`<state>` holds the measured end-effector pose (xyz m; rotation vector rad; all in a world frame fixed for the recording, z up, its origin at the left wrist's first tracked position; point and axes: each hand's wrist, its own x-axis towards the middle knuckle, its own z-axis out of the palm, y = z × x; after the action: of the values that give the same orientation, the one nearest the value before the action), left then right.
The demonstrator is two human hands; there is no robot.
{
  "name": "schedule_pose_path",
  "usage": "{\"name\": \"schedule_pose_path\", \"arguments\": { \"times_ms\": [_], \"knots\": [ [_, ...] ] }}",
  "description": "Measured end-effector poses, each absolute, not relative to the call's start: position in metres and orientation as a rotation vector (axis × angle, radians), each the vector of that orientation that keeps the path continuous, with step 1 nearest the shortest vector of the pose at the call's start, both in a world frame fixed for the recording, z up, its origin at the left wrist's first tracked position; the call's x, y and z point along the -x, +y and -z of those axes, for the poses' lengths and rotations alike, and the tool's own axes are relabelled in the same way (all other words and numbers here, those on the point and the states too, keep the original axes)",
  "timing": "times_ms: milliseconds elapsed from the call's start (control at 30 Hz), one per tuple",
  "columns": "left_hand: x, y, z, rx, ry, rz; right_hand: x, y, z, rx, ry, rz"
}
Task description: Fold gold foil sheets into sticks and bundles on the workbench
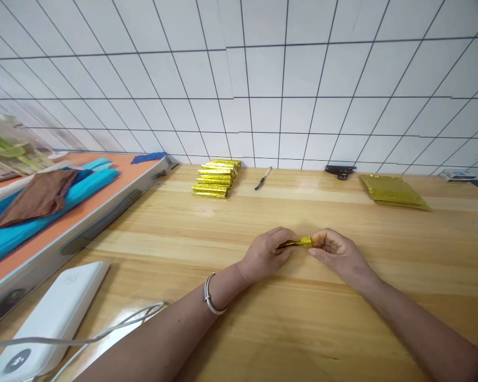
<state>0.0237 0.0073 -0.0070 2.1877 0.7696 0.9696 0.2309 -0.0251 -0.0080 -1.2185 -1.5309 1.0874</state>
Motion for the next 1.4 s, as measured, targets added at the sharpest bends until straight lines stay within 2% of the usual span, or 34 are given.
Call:
{"name": "schedule_pose_path", "arguments": {
  "times_ms": [233, 500, 733, 1100, 1400],
  "knots": [
    [-0.030, -0.005, -0.002, -1.799, 0.701, -1.136, -0.224, -0.033, -0.010, 1.100, -1.457, -1.013],
    [-0.039, -0.019, -0.012, -1.705, 0.648, -1.276, -0.215, -0.046, -0.027, 1.051, -1.429, -1.036],
    [-0.036, -0.021, -0.023, -1.530, 0.515, -1.086, -0.217, -0.046, -0.028, 1.110, -1.403, -1.021],
    [-0.040, -0.016, -0.011, -1.003, 0.520, -0.983, -0.219, -0.048, -0.024, 1.156, -1.347, -1.124],
    [-0.042, -0.017, -0.015, -1.034, 0.457, -0.916, -0.212, -0.050, -0.030, 1.106, -1.380, -1.109]
  ]
}}
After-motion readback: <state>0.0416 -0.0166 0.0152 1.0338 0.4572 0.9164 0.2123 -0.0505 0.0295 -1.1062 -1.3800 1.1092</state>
